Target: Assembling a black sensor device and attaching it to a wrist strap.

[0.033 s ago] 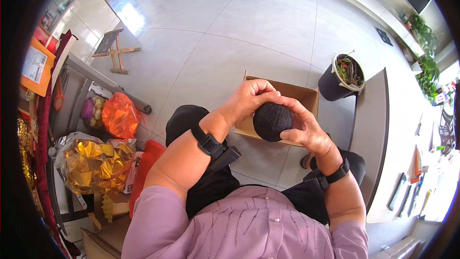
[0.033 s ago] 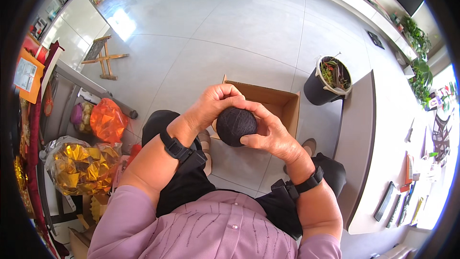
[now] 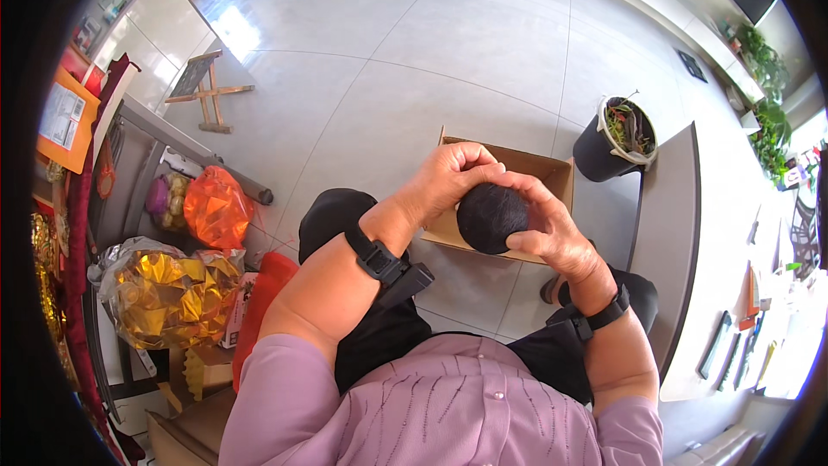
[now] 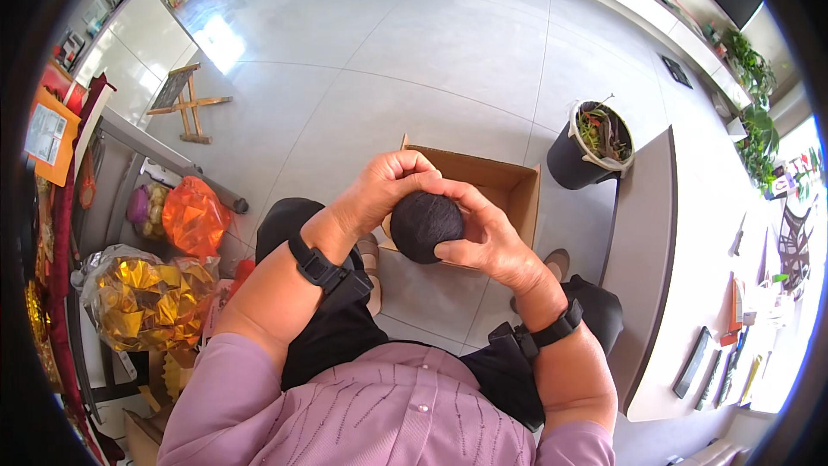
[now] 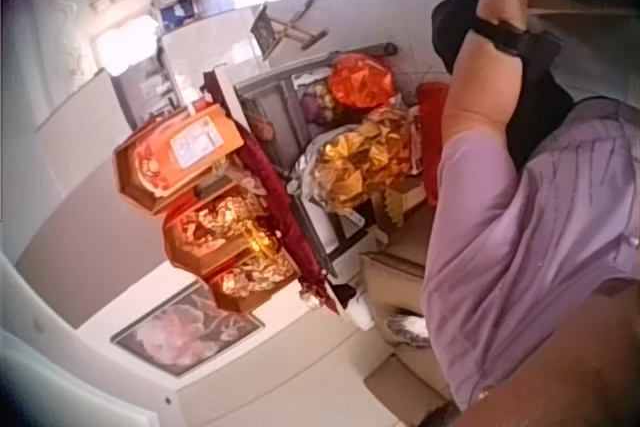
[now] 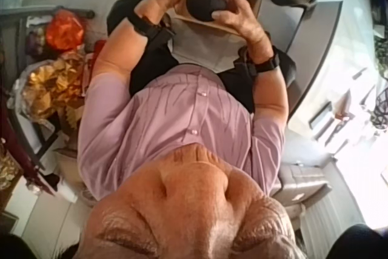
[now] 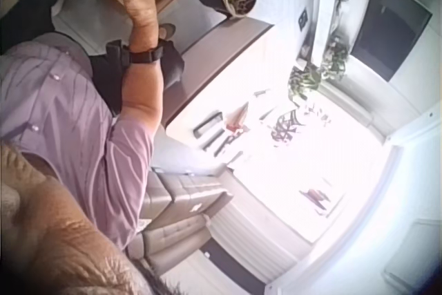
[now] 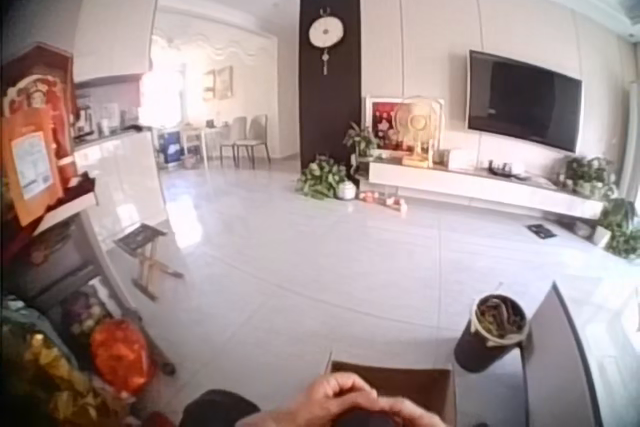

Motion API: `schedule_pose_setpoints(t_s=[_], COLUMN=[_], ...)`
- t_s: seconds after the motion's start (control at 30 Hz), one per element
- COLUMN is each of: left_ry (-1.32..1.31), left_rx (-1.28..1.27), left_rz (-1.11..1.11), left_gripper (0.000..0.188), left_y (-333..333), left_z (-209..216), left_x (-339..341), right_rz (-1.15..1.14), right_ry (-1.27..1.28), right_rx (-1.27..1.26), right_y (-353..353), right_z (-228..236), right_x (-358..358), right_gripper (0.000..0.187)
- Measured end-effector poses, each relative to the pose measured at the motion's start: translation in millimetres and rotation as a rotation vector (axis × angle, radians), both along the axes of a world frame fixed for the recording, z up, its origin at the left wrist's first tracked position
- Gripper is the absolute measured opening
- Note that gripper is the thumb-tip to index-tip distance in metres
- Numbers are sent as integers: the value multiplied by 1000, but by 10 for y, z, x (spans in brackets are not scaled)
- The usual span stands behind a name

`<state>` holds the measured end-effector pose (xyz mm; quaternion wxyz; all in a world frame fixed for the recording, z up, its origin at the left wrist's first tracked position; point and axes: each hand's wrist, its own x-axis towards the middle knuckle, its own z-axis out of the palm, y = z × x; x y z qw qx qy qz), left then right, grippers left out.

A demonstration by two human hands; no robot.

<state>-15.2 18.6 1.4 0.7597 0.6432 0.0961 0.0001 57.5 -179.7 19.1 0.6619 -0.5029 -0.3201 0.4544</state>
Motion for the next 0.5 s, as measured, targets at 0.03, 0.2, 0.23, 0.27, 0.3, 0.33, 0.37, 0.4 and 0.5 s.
schedule_pose_setpoints(t_s=[0.03,0.2,0.23,0.27,0.3,0.33,0.37,0.4,0.5], left_ry=[0,-15,-16,-9,-3,-5,10,23,-68], left_rx=[1,-56,-57,-31,-6,-8,65,137,302], left_rz=[3,16,16,6,-5,-9,-25,-44,-71], left_gripper=[15,17,17,18,18,18,17,16,12], left_y=[8,13,7,-4,-23,-34,-37,-45,-84], left_z=[-36,-73,-74,-80,-79,-73,-59,-50,-97], left_x=[5,18,20,26,34,31,16,10,-23], right_rz=[4,-159,-200,-215,-218,-297,-377,-416,-510], right_ry=[-4,257,342,348,347,373,398,360,360], right_rx=[13,183,232,271,270,284,298,273,200], right_y=[1,-3,-3,-1,3,5,6,4,-17], right_z=[-7,-16,-5,2,0,-9,-26,-59,-114], right_x=[8,56,61,94,111,123,137,160,227], right_gripper=[71,64,63,57,57,53,50,49,47])
